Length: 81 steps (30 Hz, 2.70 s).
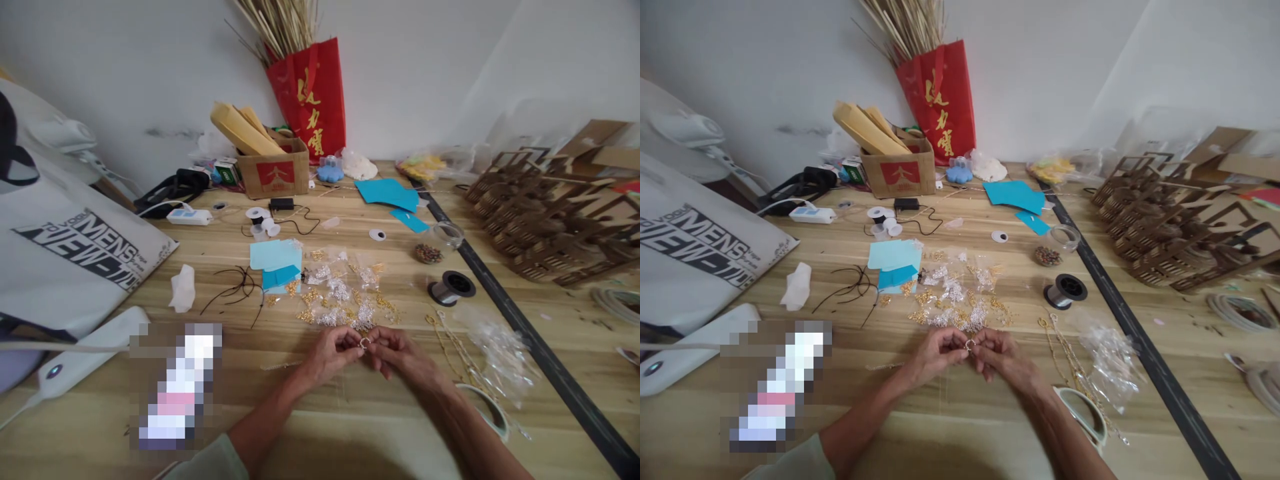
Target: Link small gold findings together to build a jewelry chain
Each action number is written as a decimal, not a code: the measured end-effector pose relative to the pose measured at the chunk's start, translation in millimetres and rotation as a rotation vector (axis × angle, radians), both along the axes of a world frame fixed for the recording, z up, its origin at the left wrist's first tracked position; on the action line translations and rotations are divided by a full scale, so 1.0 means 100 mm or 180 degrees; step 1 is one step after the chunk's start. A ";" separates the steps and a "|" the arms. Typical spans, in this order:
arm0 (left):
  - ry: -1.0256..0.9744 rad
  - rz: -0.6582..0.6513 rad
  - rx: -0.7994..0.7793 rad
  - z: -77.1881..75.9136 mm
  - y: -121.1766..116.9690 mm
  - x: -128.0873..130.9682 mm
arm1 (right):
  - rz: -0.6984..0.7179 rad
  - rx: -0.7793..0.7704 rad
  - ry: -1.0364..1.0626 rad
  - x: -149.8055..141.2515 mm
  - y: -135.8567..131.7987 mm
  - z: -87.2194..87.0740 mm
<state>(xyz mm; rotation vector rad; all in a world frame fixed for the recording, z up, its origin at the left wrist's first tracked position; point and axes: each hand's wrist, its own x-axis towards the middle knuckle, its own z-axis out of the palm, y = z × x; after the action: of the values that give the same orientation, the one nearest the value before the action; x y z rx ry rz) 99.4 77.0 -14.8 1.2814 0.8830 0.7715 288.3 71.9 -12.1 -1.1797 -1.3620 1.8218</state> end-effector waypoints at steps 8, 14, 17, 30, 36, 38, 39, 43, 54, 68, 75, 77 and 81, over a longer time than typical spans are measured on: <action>-0.0023 -0.0012 -0.0052 0.01 0.00 -0.01 | 0.0015 0.0015 -0.0059 0.01 0.00 -0.02; 0.0024 -0.0011 -0.0032 0.03 0.01 -0.01 | -0.0019 0.0001 -0.0005 0.01 -0.01 -0.03; 0.0025 0.0014 -0.0021 0.03 0.00 -0.01 | -0.0036 0.0010 -0.0050 0.01 -0.01 0.00; -0.0116 0.0013 -0.0406 0.00 0.02 0.00 | -0.0165 -0.0134 0.0051 0.00 0.01 0.05; -0.0205 0.0085 -0.0490 0.01 0.03 0.01 | -0.0229 -0.0190 0.0053 0.00 0.01 0.05; -0.0215 0.0097 -0.0493 0.01 0.03 0.01 | -0.0222 -0.0173 0.0072 0.00 0.01 0.04; -0.0218 0.0088 -0.0492 0.01 0.03 0.02 | -0.0208 -0.0157 0.0074 0.00 0.01 0.04; -0.0208 0.0029 -0.0444 0.01 0.04 0.01 | -0.0212 -0.0174 0.0034 0.01 0.01 0.05; -0.0180 -0.0026 -0.0442 -0.01 0.04 0.00 | -0.0265 -0.0162 0.0091 -0.01 0.02 0.06; -0.0200 -0.0082 -0.0360 -0.01 0.04 0.00 | -0.0268 -0.0174 0.0154 0.01 0.03 0.01; -0.0178 -0.0040 -0.0376 0.02 0.04 0.00 | -0.0253 -0.0167 0.0154 0.01 0.03 -0.03; -0.0171 -0.0022 -0.0369 0.03 0.04 0.00 | -0.0234 -0.0167 0.0165 0.02 0.03 -0.03; -0.0161 -0.0011 -0.0344 0.05 0.04 0.01 | -0.0241 -0.0161 0.0146 0.01 0.03 -0.01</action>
<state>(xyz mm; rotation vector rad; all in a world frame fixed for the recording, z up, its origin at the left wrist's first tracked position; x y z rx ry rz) 99.9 81.1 -9.8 1.1634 0.8702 0.7406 289.8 74.6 -12.9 -1.1917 -1.2359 1.8284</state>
